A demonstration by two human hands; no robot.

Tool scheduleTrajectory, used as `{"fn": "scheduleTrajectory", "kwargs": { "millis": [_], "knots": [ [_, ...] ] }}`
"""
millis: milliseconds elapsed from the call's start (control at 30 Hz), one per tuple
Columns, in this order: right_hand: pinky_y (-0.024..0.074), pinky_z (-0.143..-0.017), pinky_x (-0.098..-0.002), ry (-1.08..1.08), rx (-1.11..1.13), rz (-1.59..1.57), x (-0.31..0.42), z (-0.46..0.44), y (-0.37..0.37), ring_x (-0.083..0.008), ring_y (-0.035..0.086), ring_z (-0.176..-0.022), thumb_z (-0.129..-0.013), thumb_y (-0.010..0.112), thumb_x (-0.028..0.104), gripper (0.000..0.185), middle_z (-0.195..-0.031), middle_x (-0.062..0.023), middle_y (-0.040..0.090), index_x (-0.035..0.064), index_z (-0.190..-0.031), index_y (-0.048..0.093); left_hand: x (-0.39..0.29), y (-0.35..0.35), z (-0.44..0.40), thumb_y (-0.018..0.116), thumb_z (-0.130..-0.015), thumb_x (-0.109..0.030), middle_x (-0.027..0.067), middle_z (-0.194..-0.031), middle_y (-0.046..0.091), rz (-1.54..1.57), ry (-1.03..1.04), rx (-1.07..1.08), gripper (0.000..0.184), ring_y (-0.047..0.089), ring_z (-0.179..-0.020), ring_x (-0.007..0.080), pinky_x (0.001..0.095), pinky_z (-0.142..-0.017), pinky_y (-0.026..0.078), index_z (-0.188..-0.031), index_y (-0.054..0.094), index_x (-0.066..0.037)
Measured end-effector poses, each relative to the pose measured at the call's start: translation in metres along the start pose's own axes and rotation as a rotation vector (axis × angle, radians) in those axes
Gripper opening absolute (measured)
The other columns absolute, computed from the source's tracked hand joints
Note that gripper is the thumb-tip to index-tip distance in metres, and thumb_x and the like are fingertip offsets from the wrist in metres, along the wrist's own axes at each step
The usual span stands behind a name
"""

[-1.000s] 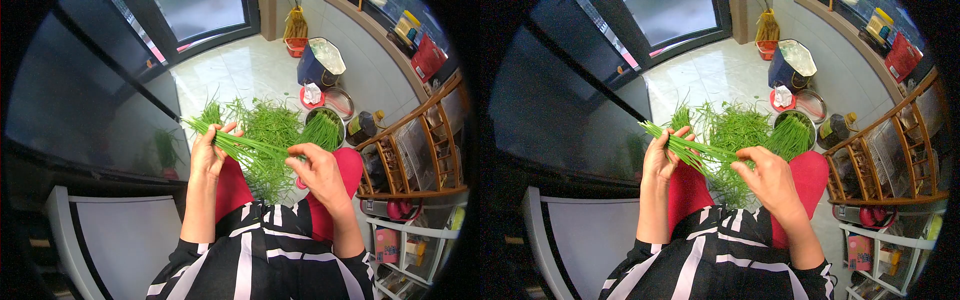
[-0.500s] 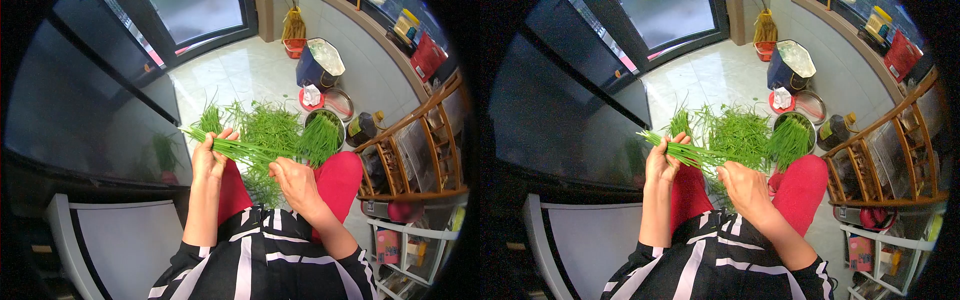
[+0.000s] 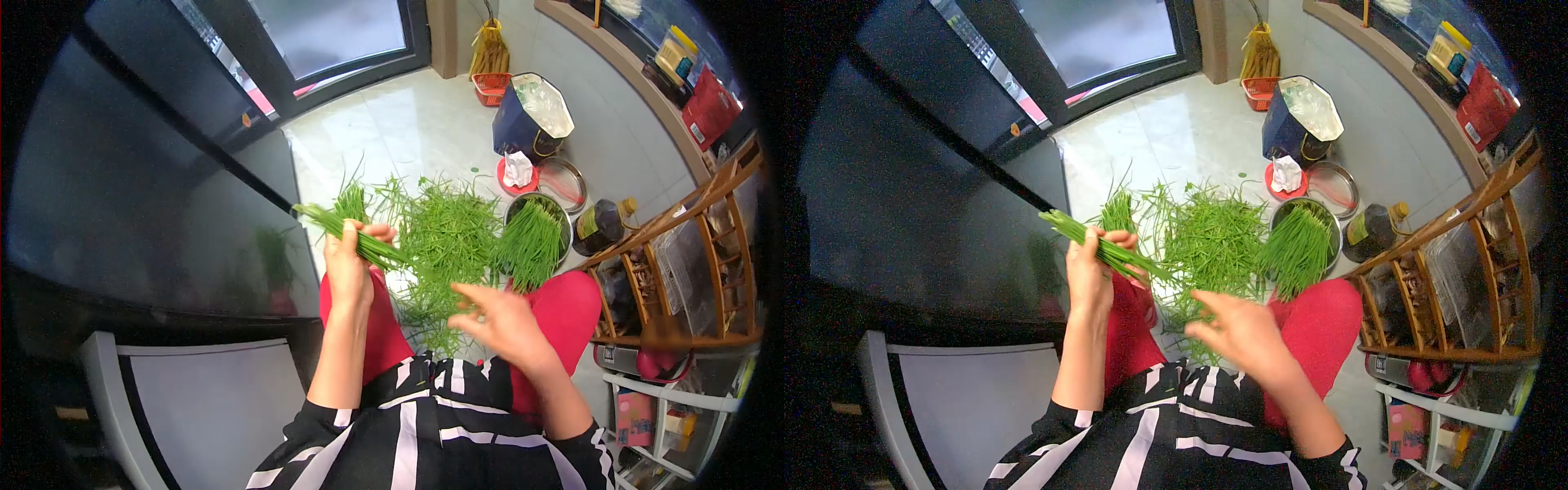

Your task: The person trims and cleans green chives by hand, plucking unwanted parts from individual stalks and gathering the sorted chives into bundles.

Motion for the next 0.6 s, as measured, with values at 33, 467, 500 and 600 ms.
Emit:
{"fn": "scheduleTrajectory", "kwargs": {
  "millis": [33,467,500,600],
  "knots": [
    [0.0486,-0.063,-0.0389,0.001,-0.004,0.002,-0.004,0.002,0.006,-0.0297,0.063,-0.070,-0.083,0.062,0.028,0.023,-0.081,-0.0126,0.065,0.0079,-0.091,0.067,0.008,0.003,-0.002,0.038,-0.098,-0.022,0.0166,-0.078,0.062,-0.075,-0.053,0.055,0.017,0.066,-0.073,0.0278,0.0362,-0.066,0.054,-0.095,0.041,-0.006],
    [0.0489,-0.059,-0.0271,0.322,0.064,-0.673,-0.065,-0.063,0.037,-0.0188,0.064,-0.074,-0.094,0.050,0.027,0.038,-0.098,-0.0120,0.060,-0.0043,-0.115,0.050,0.093,0.069,0.029,0.045,-0.097,-0.024,0.0000,-0.066,0.050,-0.454,-0.500,0.731,0.019,0.046,-0.050,0.0073,0.0245,-0.054,0.048,-0.094,0.049,-0.005],
    [0.0479,-0.050,-0.0245,0.431,0.108,-0.676,-0.077,-0.062,0.047,-0.0174,0.064,-0.063,-0.096,0.047,0.027,0.036,-0.097,-0.0111,0.059,-0.0036,-0.114,0.049,0.105,0.069,0.029,0.047,-0.095,-0.025,0.0031,-0.065,0.055,-0.400,-0.478,0.731,0.025,0.050,-0.051,0.0096,0.0205,-0.048,0.038,-0.087,0.056,-0.003],
    [0.0430,-0.039,-0.0228,0.438,-0.015,-0.771,-0.085,-0.071,0.047,-0.0161,0.058,-0.045,-0.098,0.041,0.027,0.031,-0.093,-0.0116,0.060,-0.0019,-0.107,0.047,0.124,0.076,0.024,0.045,-0.096,-0.020,0.0006,-0.066,0.050,-0.391,-0.627,0.800,0.017,0.047,-0.050,0.0074,0.0231,-0.052,0.047,-0.097,0.050,-0.003]
  ]
}}
Point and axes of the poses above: each hand's wrist, its own z-axis away from the middle knuckle, its own y-axis out of the palm, x = y × z, the point moved 6 cm from there along -z, towards the middle knuckle
